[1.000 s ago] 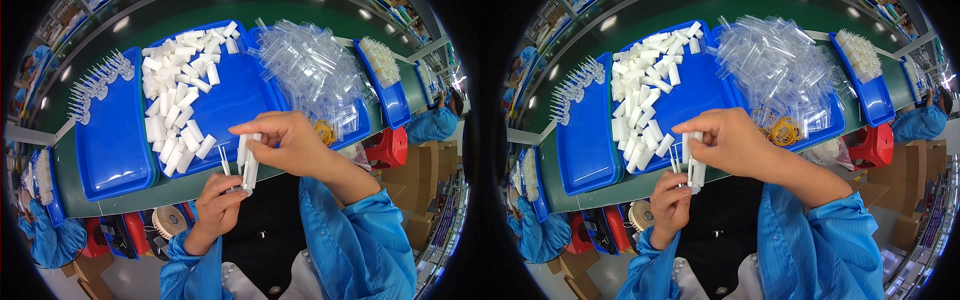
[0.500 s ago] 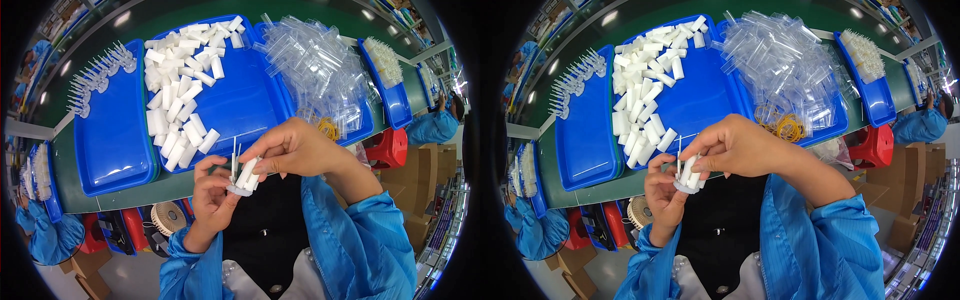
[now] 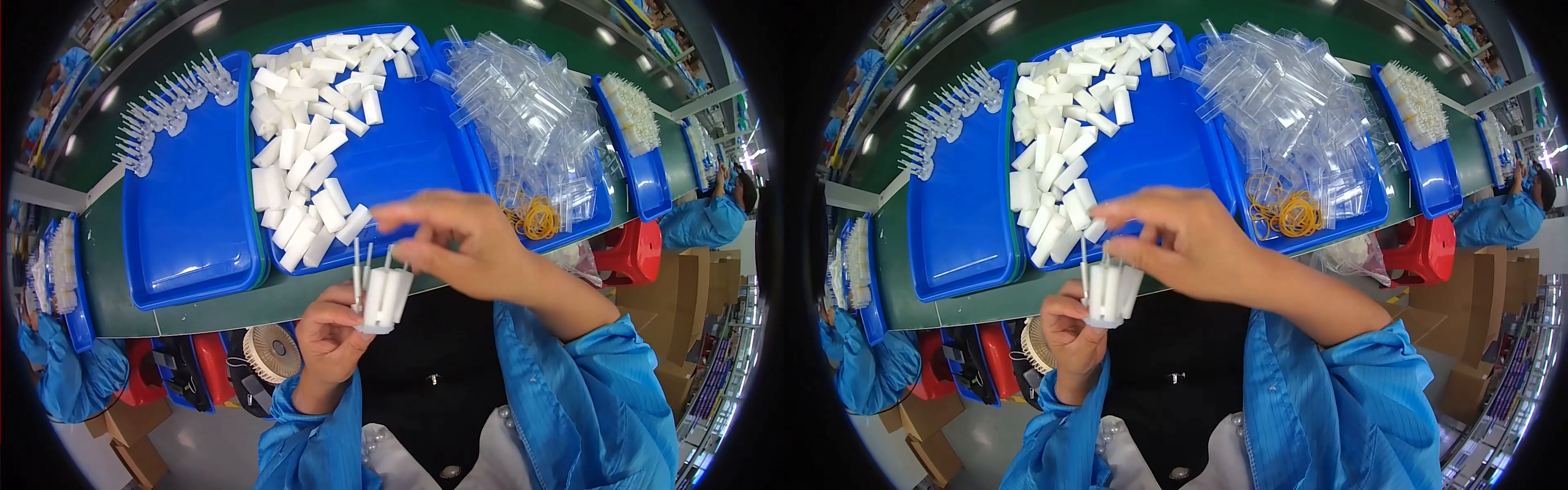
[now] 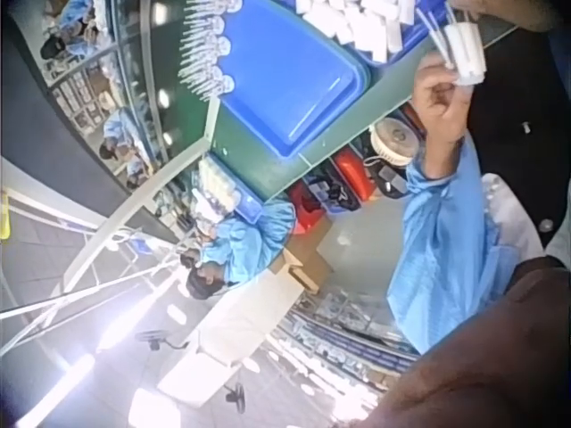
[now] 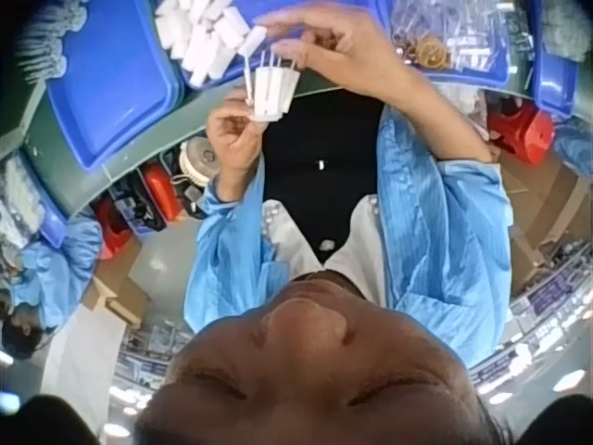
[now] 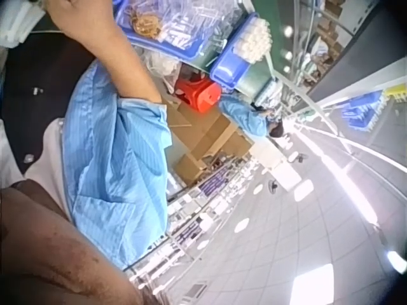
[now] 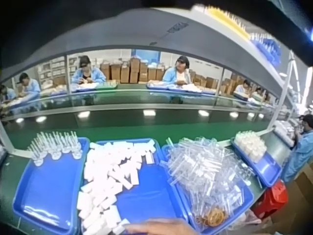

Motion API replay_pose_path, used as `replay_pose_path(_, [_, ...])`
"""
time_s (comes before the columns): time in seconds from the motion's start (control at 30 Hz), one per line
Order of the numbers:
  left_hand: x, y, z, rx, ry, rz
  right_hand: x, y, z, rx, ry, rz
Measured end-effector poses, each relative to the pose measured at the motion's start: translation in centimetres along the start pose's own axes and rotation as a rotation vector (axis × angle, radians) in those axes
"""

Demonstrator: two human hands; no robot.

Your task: The person assembles small plastic and foam components into larger units by hand on a factory production line.

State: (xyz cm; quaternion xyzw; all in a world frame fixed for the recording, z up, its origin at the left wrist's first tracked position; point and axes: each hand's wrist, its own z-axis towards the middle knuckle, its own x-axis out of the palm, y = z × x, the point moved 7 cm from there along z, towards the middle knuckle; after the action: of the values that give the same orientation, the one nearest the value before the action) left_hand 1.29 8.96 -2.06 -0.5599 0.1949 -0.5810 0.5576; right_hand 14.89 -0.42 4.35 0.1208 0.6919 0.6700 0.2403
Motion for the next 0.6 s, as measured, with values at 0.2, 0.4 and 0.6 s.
replay_pose_path(0.2, [-1.9, -1.6, -0.6, 0.103, -0.142, -0.030, 3.1, -0.4, 3.5, -0.467, 0.085, -0.947])
replay_pose_path(0.4, [-2.2, -2.1, -1.0, 0.153, -0.115, 0.014, 4.0, -1.1, 5.0, -0.357, 0.136, -1.180])
replay_pose_path(0.6, [-1.6, -1.6, -0.7, 0.104, -0.052, 0.066, 2.3, -1.2, 5.3, -0.245, 0.043, -1.235])
